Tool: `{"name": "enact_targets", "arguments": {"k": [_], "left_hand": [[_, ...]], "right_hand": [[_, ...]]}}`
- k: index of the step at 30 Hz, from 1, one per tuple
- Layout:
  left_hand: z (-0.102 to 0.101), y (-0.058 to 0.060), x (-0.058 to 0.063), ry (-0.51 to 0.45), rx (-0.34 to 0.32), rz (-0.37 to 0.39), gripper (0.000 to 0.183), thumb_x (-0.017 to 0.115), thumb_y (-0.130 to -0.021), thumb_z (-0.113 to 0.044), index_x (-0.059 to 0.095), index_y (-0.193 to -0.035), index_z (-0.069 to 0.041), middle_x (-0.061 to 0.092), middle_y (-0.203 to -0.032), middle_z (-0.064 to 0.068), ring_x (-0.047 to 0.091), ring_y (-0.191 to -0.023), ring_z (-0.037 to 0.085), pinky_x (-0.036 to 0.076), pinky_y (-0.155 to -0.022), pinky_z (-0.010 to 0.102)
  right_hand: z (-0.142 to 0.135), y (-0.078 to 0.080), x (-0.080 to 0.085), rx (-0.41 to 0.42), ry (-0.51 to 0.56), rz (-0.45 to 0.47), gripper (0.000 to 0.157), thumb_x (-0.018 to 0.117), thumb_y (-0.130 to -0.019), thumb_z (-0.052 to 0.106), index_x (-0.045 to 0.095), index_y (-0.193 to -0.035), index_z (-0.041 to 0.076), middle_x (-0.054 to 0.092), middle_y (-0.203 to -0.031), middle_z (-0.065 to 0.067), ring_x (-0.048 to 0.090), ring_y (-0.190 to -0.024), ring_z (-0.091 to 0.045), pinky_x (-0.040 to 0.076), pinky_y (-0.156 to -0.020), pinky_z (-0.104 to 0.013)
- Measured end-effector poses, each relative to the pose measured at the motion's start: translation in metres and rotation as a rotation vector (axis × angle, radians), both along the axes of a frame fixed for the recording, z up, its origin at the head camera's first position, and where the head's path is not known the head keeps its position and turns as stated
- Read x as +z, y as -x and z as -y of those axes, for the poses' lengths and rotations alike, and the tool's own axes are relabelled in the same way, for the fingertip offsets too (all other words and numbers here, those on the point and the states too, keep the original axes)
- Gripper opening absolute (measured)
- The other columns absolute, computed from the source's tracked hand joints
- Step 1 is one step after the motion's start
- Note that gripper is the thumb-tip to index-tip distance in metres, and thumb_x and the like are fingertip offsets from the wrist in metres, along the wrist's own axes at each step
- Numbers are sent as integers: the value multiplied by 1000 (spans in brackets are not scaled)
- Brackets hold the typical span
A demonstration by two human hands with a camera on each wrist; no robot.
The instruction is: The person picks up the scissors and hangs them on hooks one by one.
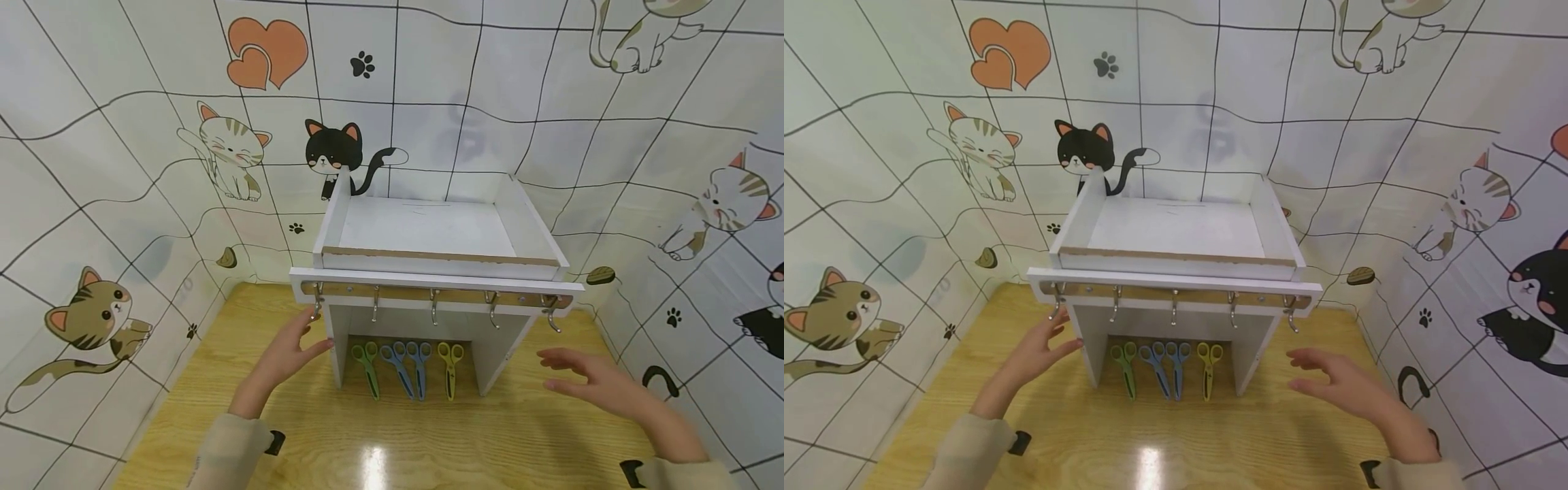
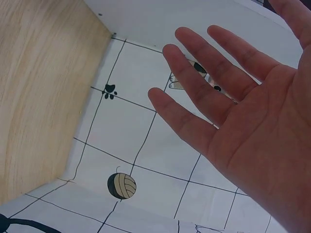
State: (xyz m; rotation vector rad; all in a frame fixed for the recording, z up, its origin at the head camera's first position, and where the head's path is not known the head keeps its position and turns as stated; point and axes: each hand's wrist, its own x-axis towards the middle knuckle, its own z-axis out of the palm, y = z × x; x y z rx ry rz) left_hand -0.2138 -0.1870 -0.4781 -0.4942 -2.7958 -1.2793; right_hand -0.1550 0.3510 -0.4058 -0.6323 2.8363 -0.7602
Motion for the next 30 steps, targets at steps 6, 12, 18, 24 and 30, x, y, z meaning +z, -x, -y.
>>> {"name": "enact_targets", "arguments": {"k": [6, 12, 18, 24, 30], "left_hand": [[-9, 2, -7, -45, -66, -43, 85, 71, -92, -29, 22, -158, -6, 34, -158, 23, 40, -142, 44, 43, -111, 56], [-19, 4, -11, -43, -72, -75, 90, 72, -91, -26, 15, -161, -23, 32, -161, 17, 35, -146, 40, 44, -110, 55], [-27, 3, -13, -83, -42, -94, 87, 74, -90, -16, 22, -158, -25, 44, -153, 15, 42, -142, 38, 45, -108, 58], [-32, 0, -14, -88, 18, -73, 80, 72, -91, -14, 27, -156, -24, 44, -154, 14, 46, -139, 39, 50, -103, 57], [-39, -4, -14, -95, 107, -95, 61, 72, -90, -8, 45, -145, -17, 60, -139, 14, 58, -128, 38, 61, -87, 45]], "right_hand": [[6, -1, -1, 4, 5, -4, 45, 65, -96, 30, 57, -137, 13, 70, -126, -2, 66, -113, -18, 55, -89, -31], [11, -1, -5, 30, 20, 18, 44, 64, -97, 29, 56, -137, 12, 69, -126, -4, 66, -114, -23, 55, -90, -35], [15, 1, -11, 55, 32, 31, 45, 64, -97, 29, 56, -137, 10, 69, -127, -5, 66, -114, -26, 55, -90, -37], [19, 2, -17, 75, 54, 43, 44, 64, -97, 28, 56, -137, 9, 69, -127, -6, 66, -114, -24, 55, -91, -38], [22, 4, -21, 90, 61, 57, 44, 63, -98, 29, 56, -136, 10, 69, -127, -7, 66, -114, -27, 55, -91, -38]]}}
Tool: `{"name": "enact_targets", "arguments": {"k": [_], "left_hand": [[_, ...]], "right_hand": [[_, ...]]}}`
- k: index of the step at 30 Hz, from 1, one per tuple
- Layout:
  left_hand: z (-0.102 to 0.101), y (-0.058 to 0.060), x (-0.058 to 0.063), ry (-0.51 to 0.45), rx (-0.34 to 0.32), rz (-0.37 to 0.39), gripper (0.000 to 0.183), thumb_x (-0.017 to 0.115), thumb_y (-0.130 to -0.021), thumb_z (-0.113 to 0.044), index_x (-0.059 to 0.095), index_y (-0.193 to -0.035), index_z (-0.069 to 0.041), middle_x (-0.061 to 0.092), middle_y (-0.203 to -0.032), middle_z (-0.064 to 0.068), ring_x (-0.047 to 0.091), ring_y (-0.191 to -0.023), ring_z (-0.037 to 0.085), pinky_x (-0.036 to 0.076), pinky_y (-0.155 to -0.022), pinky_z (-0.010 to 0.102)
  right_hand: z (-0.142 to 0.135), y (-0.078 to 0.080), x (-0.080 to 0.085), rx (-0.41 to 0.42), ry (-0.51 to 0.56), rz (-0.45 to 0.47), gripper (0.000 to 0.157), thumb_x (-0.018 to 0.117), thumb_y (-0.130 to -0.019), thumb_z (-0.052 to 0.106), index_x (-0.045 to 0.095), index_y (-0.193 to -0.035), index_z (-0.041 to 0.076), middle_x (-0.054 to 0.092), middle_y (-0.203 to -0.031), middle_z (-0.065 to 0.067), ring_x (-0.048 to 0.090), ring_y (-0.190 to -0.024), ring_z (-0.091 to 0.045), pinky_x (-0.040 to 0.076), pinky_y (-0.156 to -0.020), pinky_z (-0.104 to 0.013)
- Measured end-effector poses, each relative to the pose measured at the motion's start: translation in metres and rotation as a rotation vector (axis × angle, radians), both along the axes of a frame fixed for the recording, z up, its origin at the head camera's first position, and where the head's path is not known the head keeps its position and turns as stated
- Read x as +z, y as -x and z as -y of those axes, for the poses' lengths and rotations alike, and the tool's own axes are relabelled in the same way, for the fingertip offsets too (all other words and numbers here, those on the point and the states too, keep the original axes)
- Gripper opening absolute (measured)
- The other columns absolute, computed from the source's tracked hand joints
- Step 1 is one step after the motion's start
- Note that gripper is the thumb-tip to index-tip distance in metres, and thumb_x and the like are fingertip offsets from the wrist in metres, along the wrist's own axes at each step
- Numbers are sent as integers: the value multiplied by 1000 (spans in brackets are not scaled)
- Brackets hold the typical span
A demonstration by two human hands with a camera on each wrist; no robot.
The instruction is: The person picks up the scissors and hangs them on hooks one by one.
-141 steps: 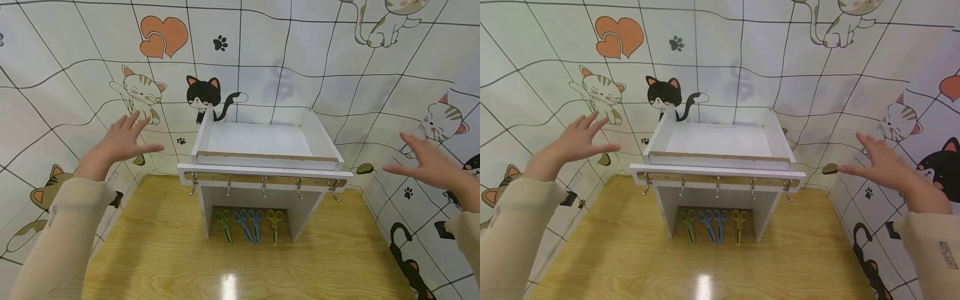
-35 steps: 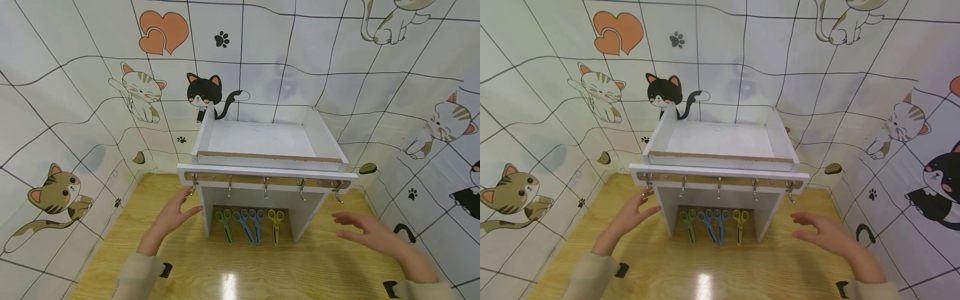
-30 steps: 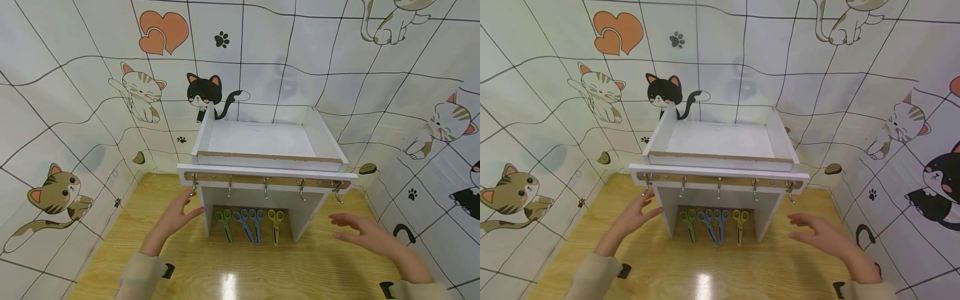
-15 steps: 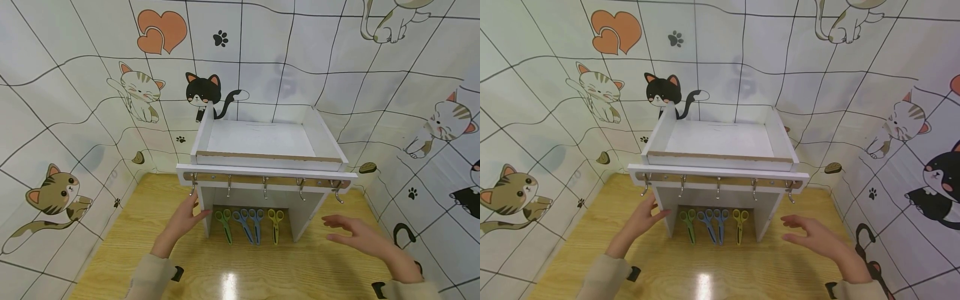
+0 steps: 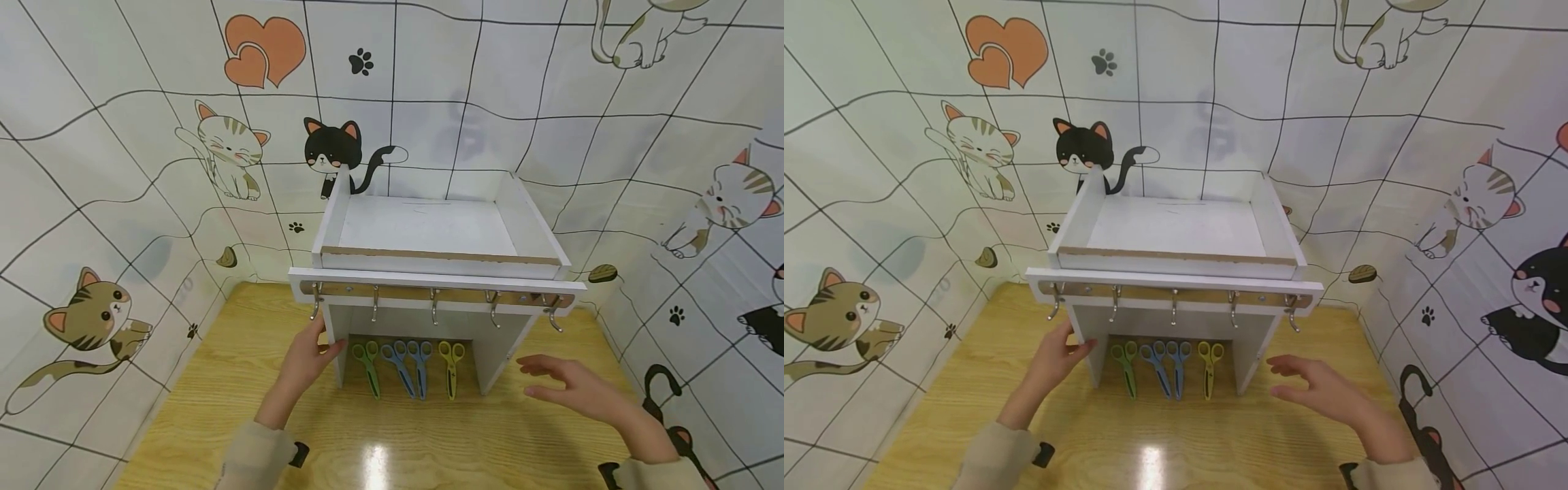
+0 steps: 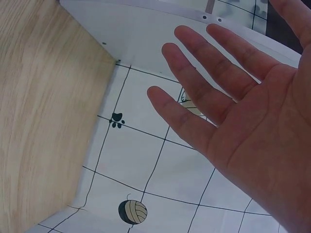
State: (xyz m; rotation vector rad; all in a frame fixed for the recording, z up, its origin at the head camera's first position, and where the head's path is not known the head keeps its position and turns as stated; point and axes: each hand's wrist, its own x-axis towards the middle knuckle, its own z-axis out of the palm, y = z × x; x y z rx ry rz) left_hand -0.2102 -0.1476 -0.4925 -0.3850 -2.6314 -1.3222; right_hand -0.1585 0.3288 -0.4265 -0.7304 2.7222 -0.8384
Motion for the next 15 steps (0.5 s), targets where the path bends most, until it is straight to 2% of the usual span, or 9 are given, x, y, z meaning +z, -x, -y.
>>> {"name": "enact_targets", "arguments": {"k": [3, 7, 11, 13, 15], "left_hand": [[-4, -2, -1, 40, 59, -38, 51, 71, -90, -7, 52, -137, -14, 66, -130, 15, 65, -118, 36, 63, -79, 39], [-8, -4, 0, 99, 122, -71, 38, 70, -90, -8, 60, -127, -11, 71, -121, 15, 71, -106, 33, 63, -73, 37], [-11, -5, 1, 114, 141, -65, 35, 69, -91, -9, 62, -125, -11, 71, -119, 14, 71, -107, 32, 63, -74, 38], [-11, -5, 1, 112, 145, -56, 34, 69, -91, -9, 62, -125, -12, 71, -120, 14, 70, -108, 33, 63, -75, 38], [-11, -5, 0, 114, 151, -49, 34, 70, -91, -10, 62, -125, -13, 71, -121, 13, 70, -110, 33, 63, -76, 39]], "right_hand": [[2, 1, -1, 8, 13, 13, 43, 63, -98, 29, 56, -136, 10, 68, -127, -7, 66, -114, -29, 56, -90, -35], [5, 2, -2, 21, 25, 29, 44, 62, -98, 27, 55, -137, 9, 67, -128, -9, 65, -115, -31, 55, -89, -31], [8, 3, -6, 32, 32, 30, 46, 62, -98, 27, 55, -138, 6, 66, -130, -12, 65, -115, -32, 55, -91, -34], [9, 5, -8, 43, 48, 39, 47, 61, -99, 26, 54, -139, 3, 65, -131, -15, 65, -115, -33, 55, -92, -41], [11, 6, -11, 44, 54, 51, 47, 61, -99, 26, 53, -139, 3, 65, -132, -16, 65, -115, -28, 55, -92, -39]]}}
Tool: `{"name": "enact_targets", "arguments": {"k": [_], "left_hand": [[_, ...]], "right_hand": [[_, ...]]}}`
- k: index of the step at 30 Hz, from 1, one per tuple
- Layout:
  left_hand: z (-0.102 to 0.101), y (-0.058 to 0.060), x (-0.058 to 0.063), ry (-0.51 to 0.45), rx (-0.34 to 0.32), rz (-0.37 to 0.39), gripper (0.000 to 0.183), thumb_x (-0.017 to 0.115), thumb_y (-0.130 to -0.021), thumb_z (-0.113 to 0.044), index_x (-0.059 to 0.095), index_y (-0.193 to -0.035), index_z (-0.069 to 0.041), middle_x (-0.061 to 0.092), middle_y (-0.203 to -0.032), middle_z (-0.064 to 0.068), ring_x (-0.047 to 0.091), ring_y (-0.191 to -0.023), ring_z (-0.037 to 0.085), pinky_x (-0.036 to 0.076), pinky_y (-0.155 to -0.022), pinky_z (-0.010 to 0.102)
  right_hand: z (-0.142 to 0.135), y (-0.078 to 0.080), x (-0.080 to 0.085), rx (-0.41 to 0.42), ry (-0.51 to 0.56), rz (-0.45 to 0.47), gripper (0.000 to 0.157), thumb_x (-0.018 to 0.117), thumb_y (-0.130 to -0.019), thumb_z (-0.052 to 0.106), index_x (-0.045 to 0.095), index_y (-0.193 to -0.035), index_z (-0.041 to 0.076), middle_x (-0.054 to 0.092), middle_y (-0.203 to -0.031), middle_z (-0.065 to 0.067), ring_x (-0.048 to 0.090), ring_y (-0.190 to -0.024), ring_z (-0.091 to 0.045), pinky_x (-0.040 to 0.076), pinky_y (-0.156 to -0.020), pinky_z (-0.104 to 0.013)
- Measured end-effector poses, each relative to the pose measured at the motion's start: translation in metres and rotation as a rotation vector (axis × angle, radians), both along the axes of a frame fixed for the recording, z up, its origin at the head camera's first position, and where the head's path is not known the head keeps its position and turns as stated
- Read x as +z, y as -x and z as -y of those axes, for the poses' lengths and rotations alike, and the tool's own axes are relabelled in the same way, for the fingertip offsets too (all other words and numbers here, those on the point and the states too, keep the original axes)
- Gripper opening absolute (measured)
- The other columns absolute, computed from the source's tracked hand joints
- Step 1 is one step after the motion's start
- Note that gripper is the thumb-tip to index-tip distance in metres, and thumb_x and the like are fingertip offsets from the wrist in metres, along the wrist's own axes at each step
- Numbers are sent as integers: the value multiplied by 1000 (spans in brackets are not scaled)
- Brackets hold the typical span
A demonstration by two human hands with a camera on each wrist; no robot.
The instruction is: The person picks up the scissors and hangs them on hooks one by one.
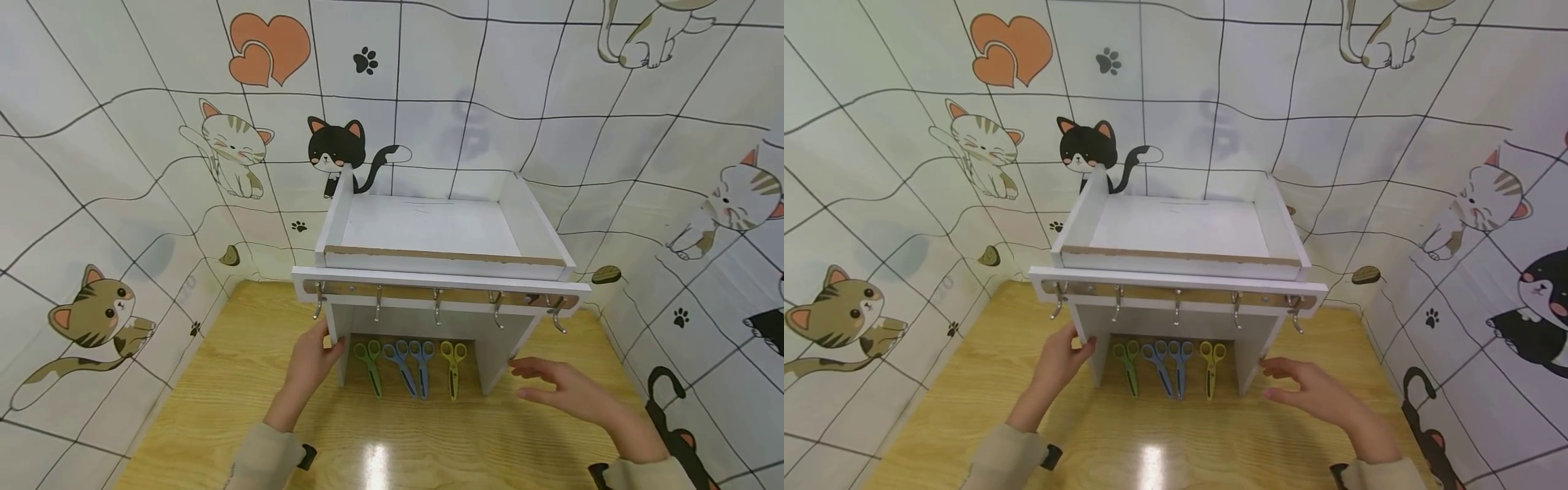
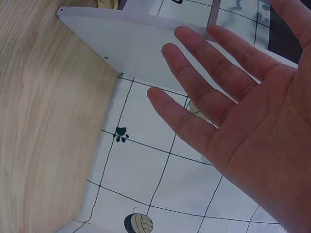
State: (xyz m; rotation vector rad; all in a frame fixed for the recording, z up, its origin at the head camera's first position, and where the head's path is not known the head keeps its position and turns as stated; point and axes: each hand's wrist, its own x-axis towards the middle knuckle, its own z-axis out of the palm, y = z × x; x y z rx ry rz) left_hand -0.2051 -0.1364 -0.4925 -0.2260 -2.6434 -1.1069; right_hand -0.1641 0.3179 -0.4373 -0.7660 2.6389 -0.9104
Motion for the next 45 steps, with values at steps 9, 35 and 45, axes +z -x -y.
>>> {"name": "enact_targets", "arguments": {"k": [9, 35, 45], "left_hand": [[-1, -2, 0, -1, 16, -17, 33, 69, -91, -10, 64, -123, -16, 73, -119, 12, 73, -104, 32, 63, -74, 39], [-2, 0, -1, -19, 29, 7, 38, 69, -91, -11, 62, -128, -16, 72, -121, 12, 73, -103, 31, 63, -74, 38], [-2, -1, 0, -15, 31, 7, 36, 68, -91, -11, 62, -126, -16, 72, -121, 12, 72, -107, 31, 63, -75, 38]], "right_hand": [[8, 5, -4, 33, -7, 38, 46, 61, -99, 27, 53, -139, 4, 65, -131, -16, 65, -116, -21, 54, -90, -31], [44, 10, -17, 42, 96, 60, 50, 62, -98, 22, 51, -139, -4, 61, -132, -25, 60, -117, -46, 50, -94, -63], [61, 13, -28, 13, 113, 45, 54, 61, -99, 27, 49, -139, -6, 57, -137, -29, 59, -118, -50, 51, -94, -64]]}}
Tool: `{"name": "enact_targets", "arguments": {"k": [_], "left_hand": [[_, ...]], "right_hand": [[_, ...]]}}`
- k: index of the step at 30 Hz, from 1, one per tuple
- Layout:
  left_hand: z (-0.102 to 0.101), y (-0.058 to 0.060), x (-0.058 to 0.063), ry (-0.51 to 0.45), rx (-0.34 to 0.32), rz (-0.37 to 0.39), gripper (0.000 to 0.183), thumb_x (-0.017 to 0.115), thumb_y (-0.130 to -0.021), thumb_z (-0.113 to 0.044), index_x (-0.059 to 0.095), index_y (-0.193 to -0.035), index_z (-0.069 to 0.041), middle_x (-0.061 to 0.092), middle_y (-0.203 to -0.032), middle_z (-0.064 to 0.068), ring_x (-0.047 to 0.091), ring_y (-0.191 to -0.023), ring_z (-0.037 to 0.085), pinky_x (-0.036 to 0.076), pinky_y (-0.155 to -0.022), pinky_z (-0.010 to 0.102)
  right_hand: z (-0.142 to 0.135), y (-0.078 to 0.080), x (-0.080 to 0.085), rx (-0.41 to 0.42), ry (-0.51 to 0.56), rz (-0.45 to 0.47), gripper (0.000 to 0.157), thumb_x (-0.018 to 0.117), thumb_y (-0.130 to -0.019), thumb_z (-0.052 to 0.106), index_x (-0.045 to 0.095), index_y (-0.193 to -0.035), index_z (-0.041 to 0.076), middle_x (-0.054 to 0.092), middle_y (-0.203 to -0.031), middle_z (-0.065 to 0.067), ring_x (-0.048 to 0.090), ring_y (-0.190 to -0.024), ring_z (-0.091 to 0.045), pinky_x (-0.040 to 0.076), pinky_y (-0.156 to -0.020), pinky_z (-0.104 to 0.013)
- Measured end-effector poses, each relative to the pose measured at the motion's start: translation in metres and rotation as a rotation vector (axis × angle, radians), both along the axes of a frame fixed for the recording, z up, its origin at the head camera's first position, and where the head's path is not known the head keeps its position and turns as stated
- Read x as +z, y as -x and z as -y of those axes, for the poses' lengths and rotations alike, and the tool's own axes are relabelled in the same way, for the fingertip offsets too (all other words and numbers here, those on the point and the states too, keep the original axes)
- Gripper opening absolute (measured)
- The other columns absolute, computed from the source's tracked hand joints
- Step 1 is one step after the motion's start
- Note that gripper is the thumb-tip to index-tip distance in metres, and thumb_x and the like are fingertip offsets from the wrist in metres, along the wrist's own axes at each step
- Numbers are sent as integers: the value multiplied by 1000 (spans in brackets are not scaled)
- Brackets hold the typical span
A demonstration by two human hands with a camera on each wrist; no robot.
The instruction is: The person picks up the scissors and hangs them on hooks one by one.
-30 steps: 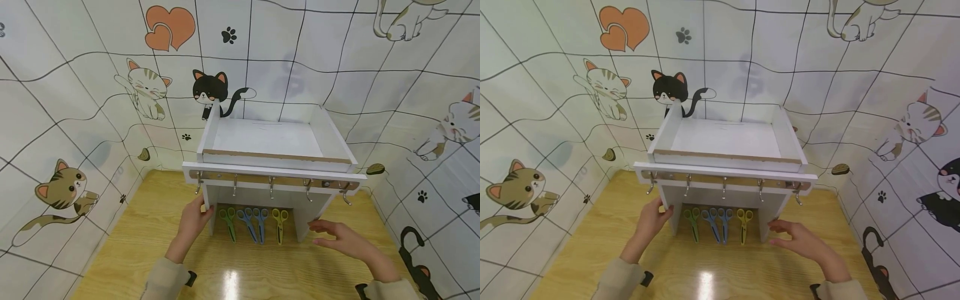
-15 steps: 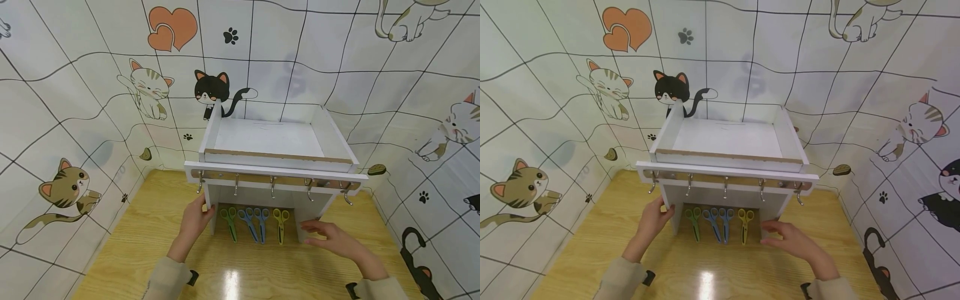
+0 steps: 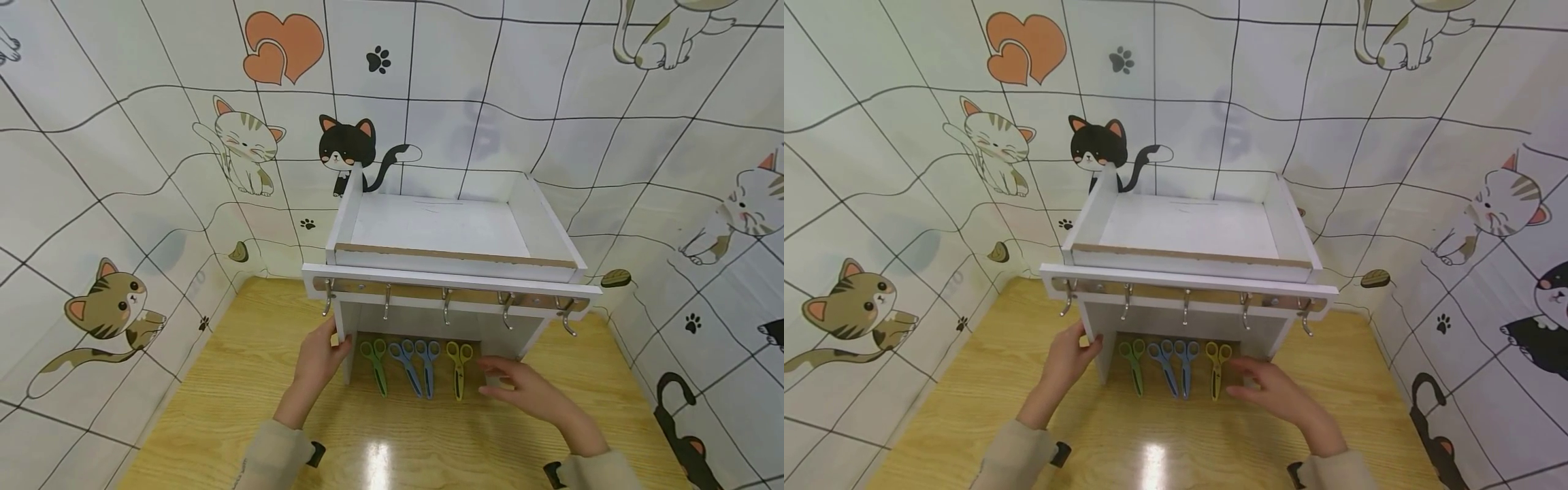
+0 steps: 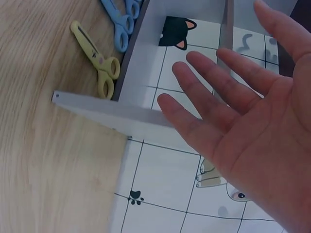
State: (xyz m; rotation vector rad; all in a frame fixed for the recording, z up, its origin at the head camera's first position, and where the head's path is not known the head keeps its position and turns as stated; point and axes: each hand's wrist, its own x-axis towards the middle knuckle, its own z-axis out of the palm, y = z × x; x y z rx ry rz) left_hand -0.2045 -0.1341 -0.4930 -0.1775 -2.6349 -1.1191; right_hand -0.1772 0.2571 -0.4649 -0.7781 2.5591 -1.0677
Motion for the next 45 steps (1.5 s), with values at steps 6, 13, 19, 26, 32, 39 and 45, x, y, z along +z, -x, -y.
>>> {"name": "enact_targets", "arguments": {"k": [6, 13, 19, 26, 32, 39, 45], "left_hand": [[0, 0, 0, -7, 1, -2, 35, 68, -91, -11, 62, -126, -16, 72, -122, 12, 72, -106, 31, 63, -75, 38], [0, -1, 0, -13, -1, -3, 37, 68, -91, -11, 62, -128, -15, 71, -123, 12, 72, -106, 31, 63, -75, 38], [0, 0, -1, -17, 3, 2, 36, 69, -91, -10, 62, -127, -15, 72, -122, 12, 72, -107, 32, 63, -75, 37], [-1, -2, -1, -20, 2, -6, 35, 69, -91, -10, 62, -125, -15, 72, -121, 13, 73, -101, 31, 63, -73, 37], [-1, -2, 0, -21, -2, -8, 33, 68, -91, -11, 62, -123, -15, 72, -120, 13, 75, -96, 31, 63, -72, 39], [-2, -2, 0, -26, -1, -9, 34, 68, -91, -11, 62, -124, -15, 73, -119, 14, 75, -93, 32, 63, -71, 40], [-2, -2, -1, -25, -1, -19, 35, 68, -91, -11, 62, -125, -15, 73, -119, 14, 75, -94, 31, 63, -71, 39]], "right_hand": [[7, 2, -7, -13, 5, -26, 54, 62, -98, 28, 50, -140, -5, 55, -139, -29, 58, -118, -51, 52, -93, -62], [12, 7, -14, -9, -10, -43, 52, 61, -99, 26, 50, -140, -3, 56, -139, -27, 62, -117, -46, 56, -91, -54], [13, 12, -24, -13, -7, -35, 54, 60, -99, 27, 48, -141, -5, 53, -140, -31, 59, -120, -49, 53, -93, -60], [18, 16, -32, -51, 4, -9, 54, 59, -100, 29, 49, -140, -6, 52, -140, -32, 55, -123, -53, 51, -95, -62], [22, 16, -40, -102, -8, -16, 53, 62, -98, 26, 50, -137, -8, 54, -138, -33, 58, -120, -51, 52, -95, -60], [30, 13, -45, -220, -67, -7, 50, 67, -94, 20, 55, -135, -7, 62, -130, -27, 65, -111, -41, 57, -89, -50], [36, 11, -52, -278, -135, -35, 42, 71, -90, 16, 61, -124, -6, 71, -107, -19, 68, -94, -32, 57, -77, -40]]}}
